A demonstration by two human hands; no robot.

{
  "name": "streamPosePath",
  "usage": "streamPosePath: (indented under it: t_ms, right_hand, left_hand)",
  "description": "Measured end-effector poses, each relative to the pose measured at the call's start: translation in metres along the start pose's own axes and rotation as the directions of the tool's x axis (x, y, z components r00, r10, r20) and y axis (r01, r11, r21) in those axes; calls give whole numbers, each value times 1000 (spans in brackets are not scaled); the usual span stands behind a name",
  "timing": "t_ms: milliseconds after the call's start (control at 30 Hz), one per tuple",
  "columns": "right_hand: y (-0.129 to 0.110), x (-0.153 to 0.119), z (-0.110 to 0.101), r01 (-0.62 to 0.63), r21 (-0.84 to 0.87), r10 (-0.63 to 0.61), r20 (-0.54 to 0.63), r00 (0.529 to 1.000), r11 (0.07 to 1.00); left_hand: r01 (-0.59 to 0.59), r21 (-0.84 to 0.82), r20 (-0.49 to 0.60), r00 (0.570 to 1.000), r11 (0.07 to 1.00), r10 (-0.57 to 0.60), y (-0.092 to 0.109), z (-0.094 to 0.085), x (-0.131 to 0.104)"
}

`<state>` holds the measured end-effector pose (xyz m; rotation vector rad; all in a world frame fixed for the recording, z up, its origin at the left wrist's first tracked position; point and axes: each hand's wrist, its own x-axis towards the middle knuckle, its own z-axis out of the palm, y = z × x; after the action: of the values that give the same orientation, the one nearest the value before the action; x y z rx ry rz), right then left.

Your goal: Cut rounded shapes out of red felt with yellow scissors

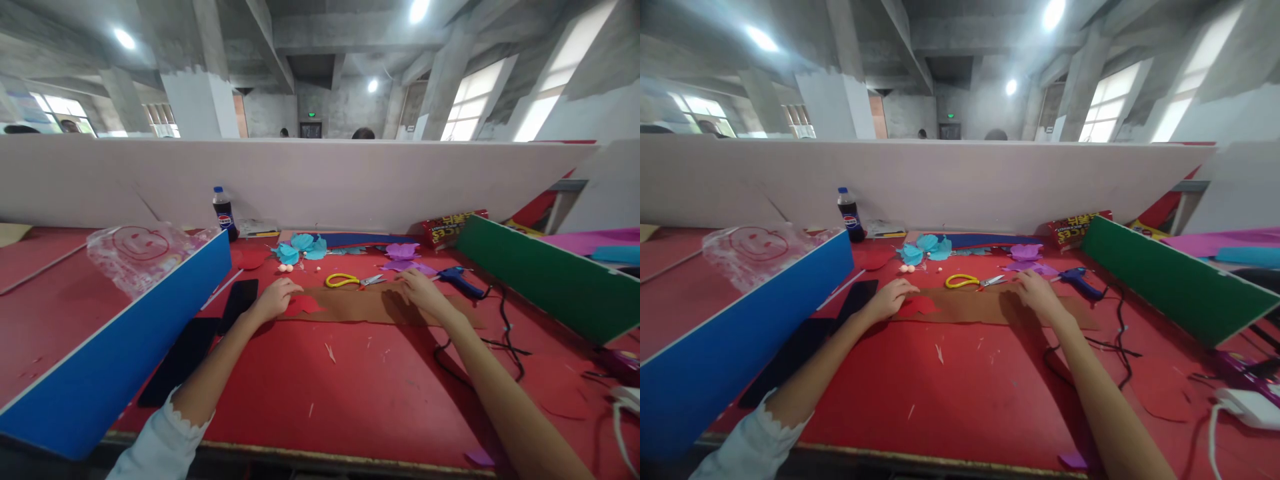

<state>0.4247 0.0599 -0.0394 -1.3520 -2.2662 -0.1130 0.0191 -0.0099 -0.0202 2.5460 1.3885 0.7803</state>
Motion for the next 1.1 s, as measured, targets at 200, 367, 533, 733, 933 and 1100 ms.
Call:
streamPosePath:
  t_ms: [200, 367, 533, 733, 933, 1100]
  right_hand:
    - [-41, 8, 1, 70, 116, -80, 79, 994, 991]
    - [-69, 8, 1, 91, 136, -108, 129, 986, 987]
    - [-85, 5, 4, -27, 110, 12, 137, 990, 994]
    - [-71, 3, 8, -70, 104, 57, 119, 991, 992]
    - [-61, 2, 5, -51, 197, 34, 87, 996, 979]
    - [-62, 4, 11, -43, 179, 43, 3, 999, 983]
  left_hand:
    - [-44, 159, 78, 996, 986, 32, 22, -2, -2]
    - [8, 149, 51, 999, 989, -16, 31, 2, 2]
    - [-7, 237, 59, 998, 972, -7, 54, 12, 13]
    - [59, 366, 75, 993, 929, -92, 84, 37, 74]
    - [149, 438, 161, 957, 886, -240, 97, 62, 130]
    - [152, 441, 292, 908, 885, -301, 97, 74, 146]
